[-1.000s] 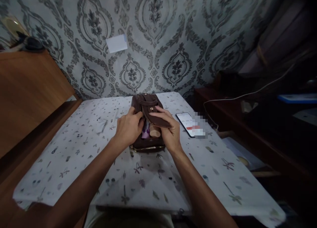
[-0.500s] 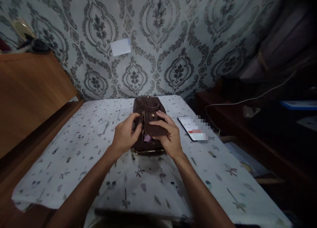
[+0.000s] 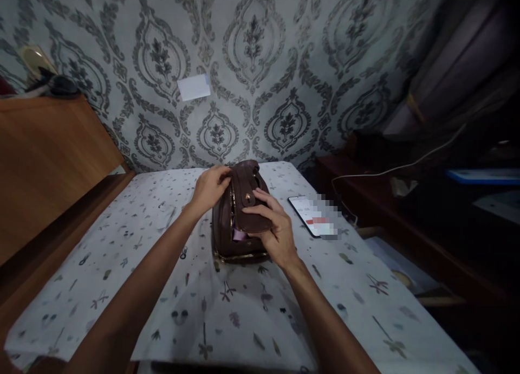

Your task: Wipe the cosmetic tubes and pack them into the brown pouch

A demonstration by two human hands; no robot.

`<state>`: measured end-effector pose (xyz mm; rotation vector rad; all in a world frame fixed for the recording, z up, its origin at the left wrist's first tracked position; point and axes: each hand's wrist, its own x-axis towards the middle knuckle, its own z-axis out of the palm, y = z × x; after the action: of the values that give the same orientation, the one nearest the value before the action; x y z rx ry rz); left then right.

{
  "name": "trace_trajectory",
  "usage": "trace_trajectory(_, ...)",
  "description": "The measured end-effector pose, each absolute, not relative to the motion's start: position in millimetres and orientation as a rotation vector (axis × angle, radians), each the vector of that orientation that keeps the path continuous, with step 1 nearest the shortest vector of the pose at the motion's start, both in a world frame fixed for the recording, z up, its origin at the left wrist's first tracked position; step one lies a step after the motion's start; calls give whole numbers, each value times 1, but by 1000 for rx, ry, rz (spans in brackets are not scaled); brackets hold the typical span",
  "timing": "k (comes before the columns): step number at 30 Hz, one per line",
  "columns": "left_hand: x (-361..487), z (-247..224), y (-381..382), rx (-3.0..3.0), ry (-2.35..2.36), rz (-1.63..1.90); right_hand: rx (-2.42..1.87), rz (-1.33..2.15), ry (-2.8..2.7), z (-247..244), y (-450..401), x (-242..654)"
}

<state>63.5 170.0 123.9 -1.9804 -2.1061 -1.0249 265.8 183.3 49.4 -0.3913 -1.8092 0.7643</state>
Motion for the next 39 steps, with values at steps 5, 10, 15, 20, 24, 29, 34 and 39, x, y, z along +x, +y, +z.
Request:
trace_trajectory(5, 62, 119, 180, -1922, -2133, -1483, -404, 770, -1811, 49, 184, 266)
trace_trajectory(10, 64, 103, 191, -1803, -2169, -1849, -400, 761, -1815, 48, 184, 266)
trace_trajectory(15, 65, 97, 191, -1743, -2175, -2140, -404, 762, -1822, 48, 184, 266)
trace_trajectory(20, 69, 98, 185, -1755, -2160, -2267, -407, 762, -1818, 48, 184, 266)
trace_trajectory(24, 72, 98, 177, -1820, -2157, -2223, -402, 757, -1813, 46, 184, 265)
trace_trajectory(29, 71, 109, 178, -1907, -2144, -1992, -385, 716, -1818, 46, 184, 265)
trace_trajectory(34, 78, 132, 206, -2112, -2177, -1491, -436, 725, -1770, 40, 179, 263)
trace_trajectory(39, 87, 140, 234, -2200, -2275, -1241, -546, 757, -1741, 32, 176, 262)
